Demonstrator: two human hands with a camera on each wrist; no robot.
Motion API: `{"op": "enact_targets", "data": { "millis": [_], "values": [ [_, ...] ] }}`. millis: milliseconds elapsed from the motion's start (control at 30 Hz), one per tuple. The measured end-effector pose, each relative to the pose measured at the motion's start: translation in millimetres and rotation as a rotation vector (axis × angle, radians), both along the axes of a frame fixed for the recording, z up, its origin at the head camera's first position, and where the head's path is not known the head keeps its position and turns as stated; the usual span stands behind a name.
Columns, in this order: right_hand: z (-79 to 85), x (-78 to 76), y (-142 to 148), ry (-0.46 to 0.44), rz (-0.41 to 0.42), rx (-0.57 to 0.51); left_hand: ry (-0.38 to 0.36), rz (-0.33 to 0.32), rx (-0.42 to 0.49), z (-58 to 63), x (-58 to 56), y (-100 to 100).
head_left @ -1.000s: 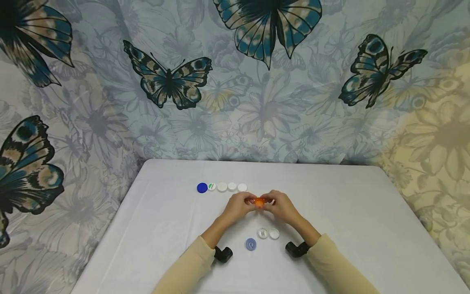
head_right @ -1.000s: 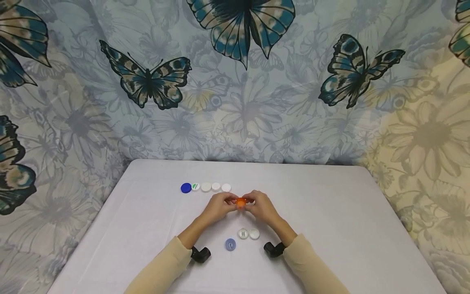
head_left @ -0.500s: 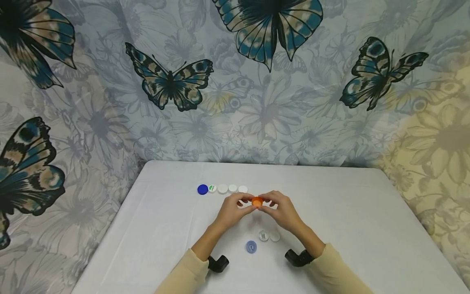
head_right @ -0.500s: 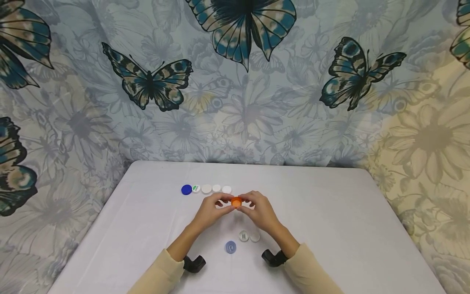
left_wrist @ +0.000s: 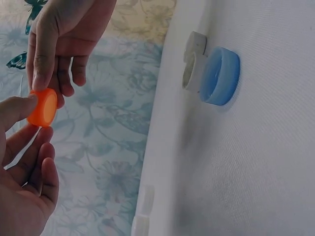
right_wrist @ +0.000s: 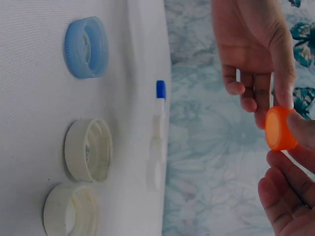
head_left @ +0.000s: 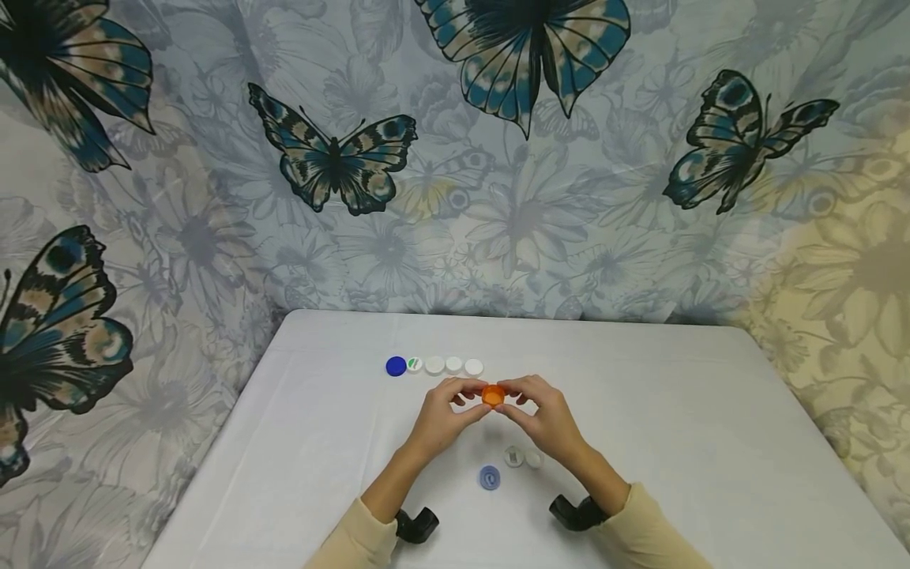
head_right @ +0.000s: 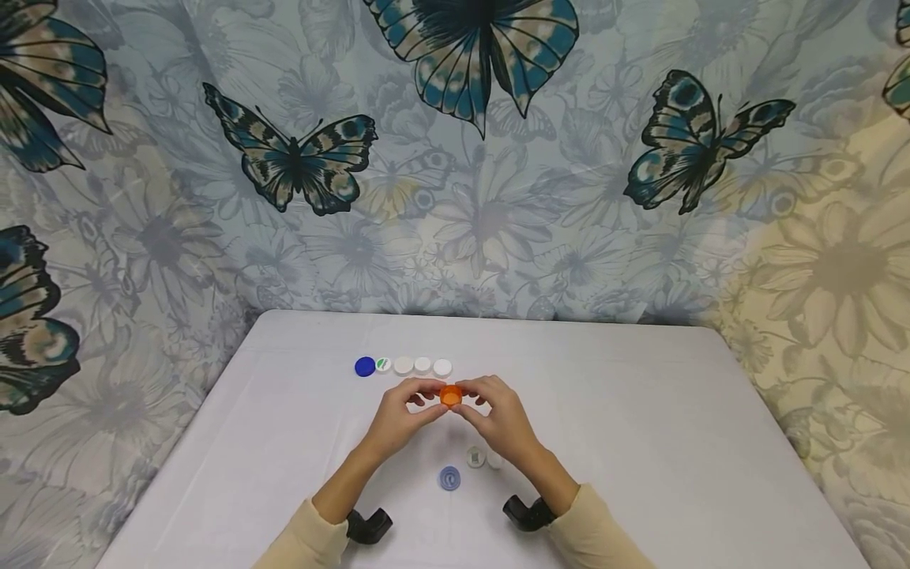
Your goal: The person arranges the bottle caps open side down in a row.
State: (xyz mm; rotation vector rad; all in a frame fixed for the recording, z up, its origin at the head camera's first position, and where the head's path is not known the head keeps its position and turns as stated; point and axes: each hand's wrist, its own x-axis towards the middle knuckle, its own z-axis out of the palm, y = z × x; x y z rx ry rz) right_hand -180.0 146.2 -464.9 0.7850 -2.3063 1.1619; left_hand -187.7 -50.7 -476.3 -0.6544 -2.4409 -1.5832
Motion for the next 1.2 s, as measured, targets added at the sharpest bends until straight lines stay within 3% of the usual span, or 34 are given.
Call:
{"op": "enact_targets", "data": {
  "millis": [367,767,1200],
  "values": [
    [-6.2,-1.5,-2.8,0.069,0.001,-0.051,-0.02,0.017,0.047,2.1,1.0,-0.3],
    [-10.4,-2.2,-3.8,0.089,-0.011,-0.106,-0.006,0.041,0.043,1.0,0.0,0.5],
    [-15.3,-0.6,-4.2,0.126,-0.034,-0.126,-0.042,0.055,0.037,1.0,1.4,3.1]
  ]
}}
